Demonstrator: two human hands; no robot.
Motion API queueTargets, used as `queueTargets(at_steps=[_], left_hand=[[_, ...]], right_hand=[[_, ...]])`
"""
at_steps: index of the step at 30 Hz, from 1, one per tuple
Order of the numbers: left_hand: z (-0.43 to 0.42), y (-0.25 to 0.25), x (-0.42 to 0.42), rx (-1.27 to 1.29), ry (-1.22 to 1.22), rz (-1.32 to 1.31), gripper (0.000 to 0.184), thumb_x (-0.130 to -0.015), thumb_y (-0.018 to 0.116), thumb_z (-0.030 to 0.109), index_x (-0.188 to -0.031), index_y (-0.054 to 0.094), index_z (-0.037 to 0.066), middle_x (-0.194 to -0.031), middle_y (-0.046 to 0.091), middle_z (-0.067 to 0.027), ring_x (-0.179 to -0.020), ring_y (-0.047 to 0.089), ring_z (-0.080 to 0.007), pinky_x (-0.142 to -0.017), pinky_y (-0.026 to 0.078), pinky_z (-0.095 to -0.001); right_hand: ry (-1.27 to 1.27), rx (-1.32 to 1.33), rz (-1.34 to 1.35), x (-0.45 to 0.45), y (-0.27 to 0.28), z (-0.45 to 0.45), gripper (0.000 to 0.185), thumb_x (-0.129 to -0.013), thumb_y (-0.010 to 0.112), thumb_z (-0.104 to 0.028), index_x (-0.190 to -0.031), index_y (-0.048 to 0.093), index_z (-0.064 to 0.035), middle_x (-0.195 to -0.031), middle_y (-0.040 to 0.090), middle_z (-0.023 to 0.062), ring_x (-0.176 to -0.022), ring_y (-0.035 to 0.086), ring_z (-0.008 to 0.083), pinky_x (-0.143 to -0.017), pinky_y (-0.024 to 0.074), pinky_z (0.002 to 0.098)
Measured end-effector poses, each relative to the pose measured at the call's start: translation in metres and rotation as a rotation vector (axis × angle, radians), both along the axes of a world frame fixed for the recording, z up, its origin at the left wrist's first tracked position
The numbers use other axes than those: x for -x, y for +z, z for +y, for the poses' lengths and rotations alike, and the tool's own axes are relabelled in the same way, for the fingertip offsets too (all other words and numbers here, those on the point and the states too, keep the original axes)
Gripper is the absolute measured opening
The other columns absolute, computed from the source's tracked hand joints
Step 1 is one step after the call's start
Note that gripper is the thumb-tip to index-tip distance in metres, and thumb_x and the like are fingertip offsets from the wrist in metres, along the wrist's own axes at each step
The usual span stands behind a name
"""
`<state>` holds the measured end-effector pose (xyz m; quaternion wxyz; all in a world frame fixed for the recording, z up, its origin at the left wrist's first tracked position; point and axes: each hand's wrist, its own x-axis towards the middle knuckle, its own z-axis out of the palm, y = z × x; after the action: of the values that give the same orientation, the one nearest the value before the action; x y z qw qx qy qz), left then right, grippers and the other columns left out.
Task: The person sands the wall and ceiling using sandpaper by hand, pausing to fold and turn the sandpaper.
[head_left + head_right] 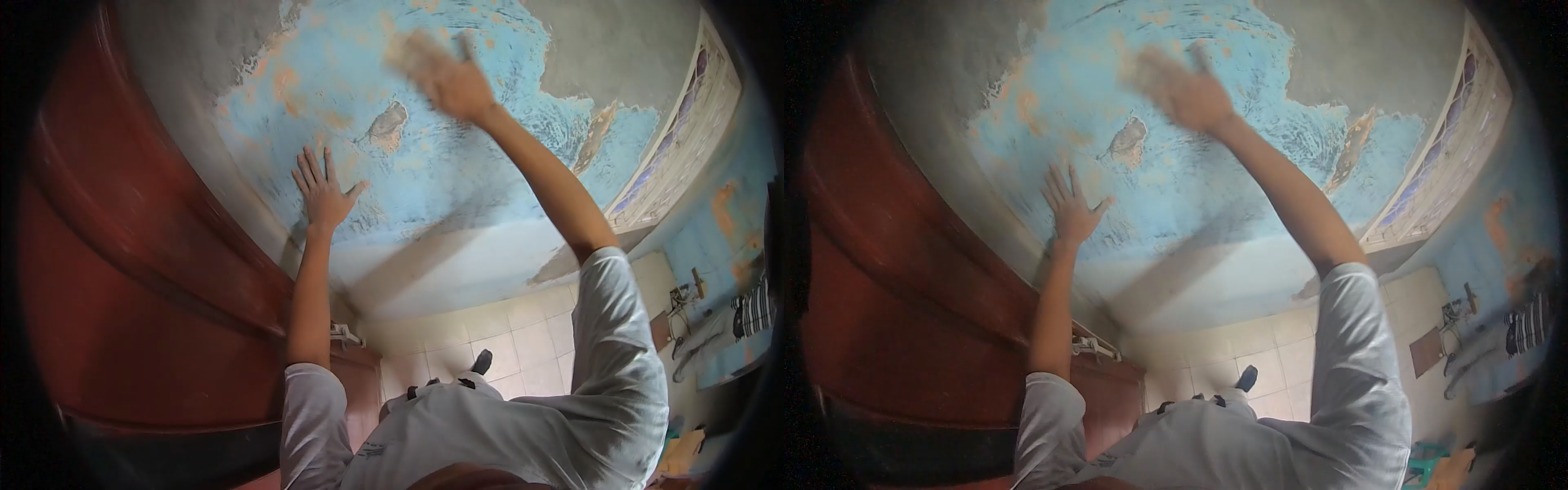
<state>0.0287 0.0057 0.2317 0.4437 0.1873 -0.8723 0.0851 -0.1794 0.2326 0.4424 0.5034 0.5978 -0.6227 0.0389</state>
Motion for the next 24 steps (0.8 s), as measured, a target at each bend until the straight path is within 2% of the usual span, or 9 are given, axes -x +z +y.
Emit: queueTargets(at_steps=[1, 5, 7, 11, 12, 15, 17, 19, 24], left_hand=[[0.002, 0.000, 0.000, -0.015, 0.008, -0.007, 0.119, -0.084, 0.062, 0.078, -0.166, 0.011, 0.009, -0.167, 0.001, -0.0356, -0.155, 0.003, -0.0520, -0.120, 0.007, -0.0699], [0.002, -0.002, -0.005, -0.030, -0.006, -0.017, 0.119, -0.084, 0.062, 0.079, -0.166, 0.012, 0.009, -0.168, 0.003, -0.0342, -0.156, 0.004, -0.0507, -0.121, 0.007, -0.0678], [0.002, 0.000, -0.008, -0.019, 0.001, -0.036, 0.118, -0.084, 0.062, 0.079, -0.166, 0.013, 0.009, -0.168, 0.004, -0.0333, -0.156, 0.005, -0.0497, -0.122, 0.008, -0.0666], [-0.002, -0.004, -0.008, 0.028, -0.011, -0.017, 0.117, -0.084, 0.062, 0.078, -0.167, 0.013, 0.011, -0.169, 0.006, -0.0306, -0.157, 0.008, -0.0473, -0.123, 0.010, -0.0639], [0.000, -0.003, -0.008, 0.027, -0.010, -0.016, 0.117, -0.084, 0.062, 0.078, -0.167, 0.013, 0.011, -0.169, 0.006, -0.0306, -0.157, 0.008, -0.0473, -0.123, 0.010, -0.0639], [0.000, 0.003, -0.010, 0.027, 0.007, -0.021, 0.116, -0.084, 0.062, 0.078, -0.167, 0.015, 0.012, -0.169, 0.006, -0.0300, -0.157, 0.009, -0.0470, -0.123, 0.012, -0.0638], [0.004, 0.002, -0.010, 0.001, 0.009, -0.034, 0.115, -0.085, 0.062, 0.077, -0.167, 0.016, 0.012, -0.170, 0.006, -0.0294, -0.157, 0.008, -0.0468, -0.123, 0.012, -0.0636], [0.004, -0.002, -0.010, 0.003, -0.006, -0.020, 0.114, -0.085, 0.062, 0.077, -0.167, 0.016, 0.012, -0.170, 0.005, -0.0292, -0.157, 0.008, -0.0467, -0.123, 0.011, -0.0635], [0.006, 0.000, -0.006, -0.027, 0.015, -0.035, 0.114, -0.085, 0.062, 0.076, -0.167, 0.015, 0.012, -0.170, 0.004, -0.0290, -0.157, 0.007, -0.0465, -0.123, 0.011, -0.0634]], right_hand=[[-0.321, 0.358, -0.008, -0.010, 0.021, 0.003, 0.050, -0.108, 0.043, -0.034, -0.157, 0.037, -0.0432, -0.168, 0.031, -0.0046, -0.155, 0.028, 0.0161, -0.126, 0.0182, 0.0617], [-0.214, 0.324, -0.039, 0.003, -0.004, -0.018, 0.049, -0.108, 0.042, -0.037, -0.156, 0.038, -0.0458, -0.168, 0.031, -0.0051, -0.155, 0.028, 0.0160, -0.124, 0.0183, 0.0677], [0.251, -0.155, 0.127, 0.013, 0.004, -0.008, 0.049, -0.109, 0.040, -0.036, -0.158, 0.038, -0.0407, -0.169, 0.029, -0.0021, -0.156, 0.027, 0.0219, -0.119, 0.0181, 0.0747], [-0.083, 0.396, -0.001, -0.004, 0.005, -0.015, 0.053, -0.107, 0.041, -0.034, -0.160, 0.033, -0.0406, -0.169, 0.028, -0.0039, -0.157, 0.026, 0.0245, -0.122, 0.0229, 0.0679], [0.111, 0.156, 0.010, -0.009, -0.004, -0.016, 0.056, -0.106, 0.043, -0.030, -0.160, 0.034, -0.0411, -0.169, 0.030, -0.0063, -0.157, 0.025, 0.0218, -0.120, 0.0233, 0.0714], [-0.051, 0.090, 0.087, -0.003, 0.019, 0.004, 0.055, -0.106, 0.044, -0.027, -0.160, 0.035, -0.0353, -0.169, 0.030, -0.0049, -0.157, 0.025, 0.0231, -0.121, 0.0204, 0.0705], [-0.217, 0.318, 0.062, -0.009, 0.016, 0.000, 0.055, -0.107, 0.045, -0.029, -0.160, 0.035, -0.0332, -0.168, 0.032, -0.0057, -0.155, 0.029, 0.0219, -0.125, 0.0167, 0.0657], [0.315, 0.102, -0.112, -0.004, -0.012, -0.015, 0.053, -0.108, 0.045, -0.032, -0.160, 0.037, -0.0297, -0.165, 0.037, -0.0061, -0.152, 0.034, 0.0201, -0.125, 0.0189, 0.0620], [-0.069, 0.349, 0.058, 0.001, 0.013, -0.003, 0.062, -0.101, 0.057, -0.025, -0.160, 0.037, -0.0238, -0.163, 0.041, -0.0056, -0.151, 0.036, 0.0208, -0.128, 0.0217, 0.0542]])
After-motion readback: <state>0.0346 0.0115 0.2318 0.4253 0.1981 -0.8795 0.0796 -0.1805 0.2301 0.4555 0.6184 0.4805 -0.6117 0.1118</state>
